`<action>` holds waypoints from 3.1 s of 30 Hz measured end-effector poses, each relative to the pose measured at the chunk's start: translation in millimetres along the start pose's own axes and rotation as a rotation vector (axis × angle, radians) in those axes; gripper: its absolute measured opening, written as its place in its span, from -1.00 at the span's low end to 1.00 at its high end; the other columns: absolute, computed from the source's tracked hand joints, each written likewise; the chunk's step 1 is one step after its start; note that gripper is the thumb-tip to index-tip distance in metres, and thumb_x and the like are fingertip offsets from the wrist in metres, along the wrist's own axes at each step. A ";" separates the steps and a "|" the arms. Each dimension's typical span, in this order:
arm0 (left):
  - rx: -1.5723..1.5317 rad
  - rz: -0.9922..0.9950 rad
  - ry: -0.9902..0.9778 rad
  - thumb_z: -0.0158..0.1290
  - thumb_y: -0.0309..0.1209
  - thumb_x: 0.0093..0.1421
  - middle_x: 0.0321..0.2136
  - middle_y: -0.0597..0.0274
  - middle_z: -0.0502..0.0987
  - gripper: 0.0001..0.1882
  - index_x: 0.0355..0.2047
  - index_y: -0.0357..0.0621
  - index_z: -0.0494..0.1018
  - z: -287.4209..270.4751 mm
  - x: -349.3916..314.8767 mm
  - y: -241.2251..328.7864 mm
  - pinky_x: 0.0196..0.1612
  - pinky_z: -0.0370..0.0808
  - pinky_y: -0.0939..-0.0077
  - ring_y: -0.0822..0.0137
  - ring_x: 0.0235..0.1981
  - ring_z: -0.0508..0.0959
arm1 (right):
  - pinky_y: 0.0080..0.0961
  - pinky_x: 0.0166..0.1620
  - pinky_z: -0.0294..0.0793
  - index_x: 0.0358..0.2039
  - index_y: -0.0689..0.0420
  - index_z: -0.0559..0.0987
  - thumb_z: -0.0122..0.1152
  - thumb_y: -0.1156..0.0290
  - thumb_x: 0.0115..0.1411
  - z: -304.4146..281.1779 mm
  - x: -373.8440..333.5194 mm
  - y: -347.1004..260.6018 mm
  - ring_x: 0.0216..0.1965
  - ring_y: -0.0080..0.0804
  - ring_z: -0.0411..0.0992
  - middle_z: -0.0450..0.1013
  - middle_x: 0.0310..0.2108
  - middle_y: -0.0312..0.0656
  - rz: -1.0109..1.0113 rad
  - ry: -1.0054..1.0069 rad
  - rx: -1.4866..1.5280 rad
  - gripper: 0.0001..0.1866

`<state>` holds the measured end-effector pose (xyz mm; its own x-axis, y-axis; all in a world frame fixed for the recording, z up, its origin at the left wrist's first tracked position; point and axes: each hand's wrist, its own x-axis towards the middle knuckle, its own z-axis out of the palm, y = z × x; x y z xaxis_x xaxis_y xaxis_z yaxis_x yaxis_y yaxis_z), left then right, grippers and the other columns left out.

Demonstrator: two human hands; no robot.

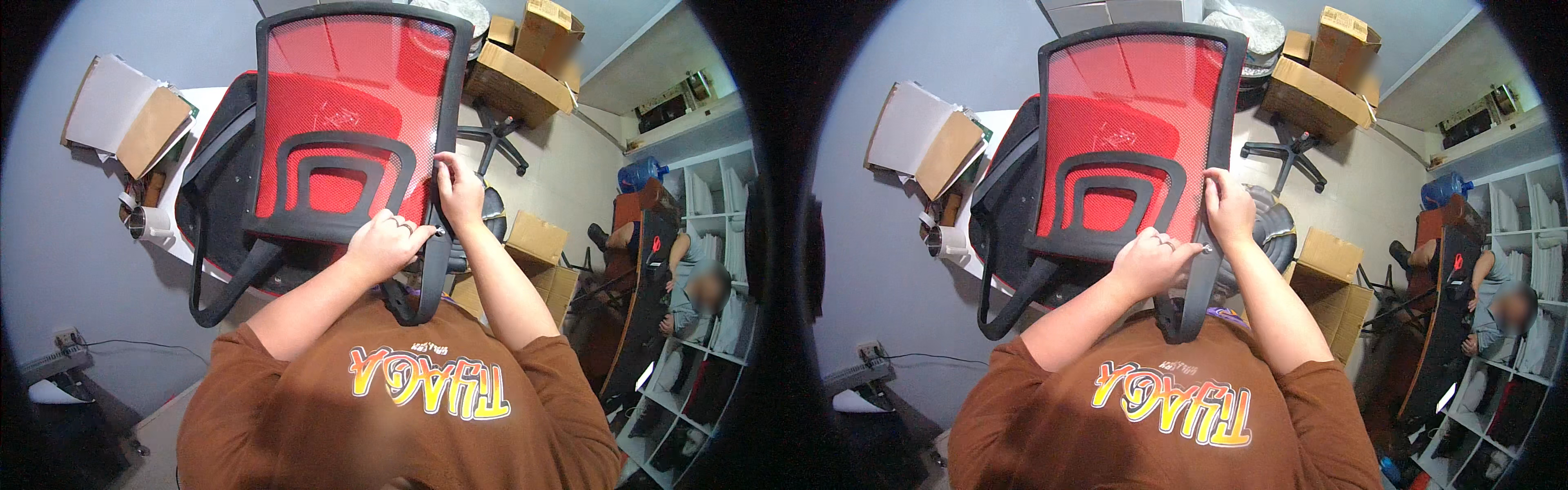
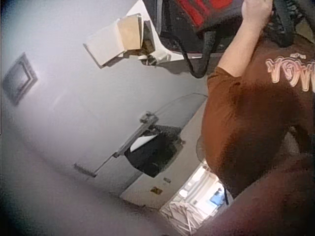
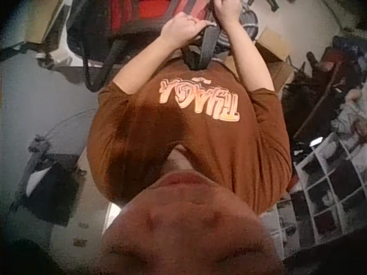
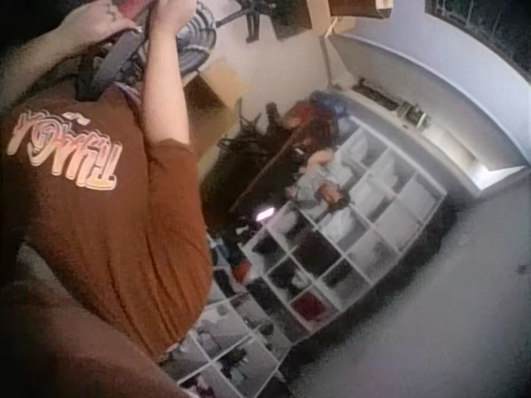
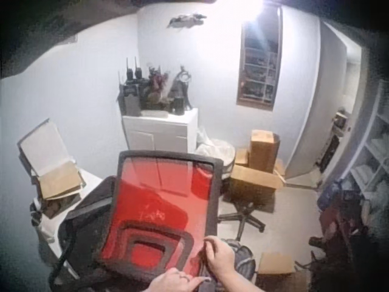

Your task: The person assembles a red mesh office chair by attaching the backrest to the seat using a screwdriver. They insert and tighten multiple screws on both sides of the chair back while holding the components together.

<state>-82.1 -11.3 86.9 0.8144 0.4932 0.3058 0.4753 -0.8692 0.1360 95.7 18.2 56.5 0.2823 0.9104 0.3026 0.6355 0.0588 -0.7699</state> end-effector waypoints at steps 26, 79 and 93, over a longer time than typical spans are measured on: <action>0.026 -0.092 0.050 0.06 -0.28 -0.01 -0.58 0.49 0.47 -0.73 -0.24 0.16 0.52 -2.1 -5.1 5.0 -0.33 0.39 0.52 0.44 -0.51 0.50 | -0.39 -0.24 0.32 -0.37 -0.14 0.42 0.18 0.00 0.03 -42.4 127.5 -0.4 -0.22 -0.44 0.36 0.36 -0.35 -0.43 -1.598 -1.049 -0.470 -0.72; -0.133 -0.041 -0.013 0.19 -0.29 -0.09 -0.57 0.33 0.50 -0.66 -0.28 0.03 0.37 -1.4 1.2 -0.7 -0.35 0.34 0.38 0.28 -0.46 0.56 | -0.29 -0.29 0.48 -0.58 0.00 0.65 0.03 -0.03 0.19 -72.0 60.2 -27.6 -0.27 -0.27 0.50 0.52 -0.45 -0.23 -0.755 -1.128 -1.110 -0.57; -0.092 -0.008 0.086 -0.03 -0.36 0.06 -0.68 0.43 0.41 -0.87 -0.34 0.05 0.39 -0.4 -3.4 4.5 -0.40 0.33 0.44 0.39 -0.54 0.52 | -0.24 -0.41 0.52 -0.70 0.08 0.58 0.07 0.05 0.12 -63.1 64.8 -5.5 -0.52 -0.12 0.51 0.50 -0.62 -0.14 -0.814 -1.232 -0.982 -0.58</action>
<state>-82.9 -16.9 86.9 0.7770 0.4991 0.3838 0.4464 -0.8666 0.2232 155.8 50.9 115.8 -0.6532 0.5571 -0.5128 0.6128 0.7868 0.0741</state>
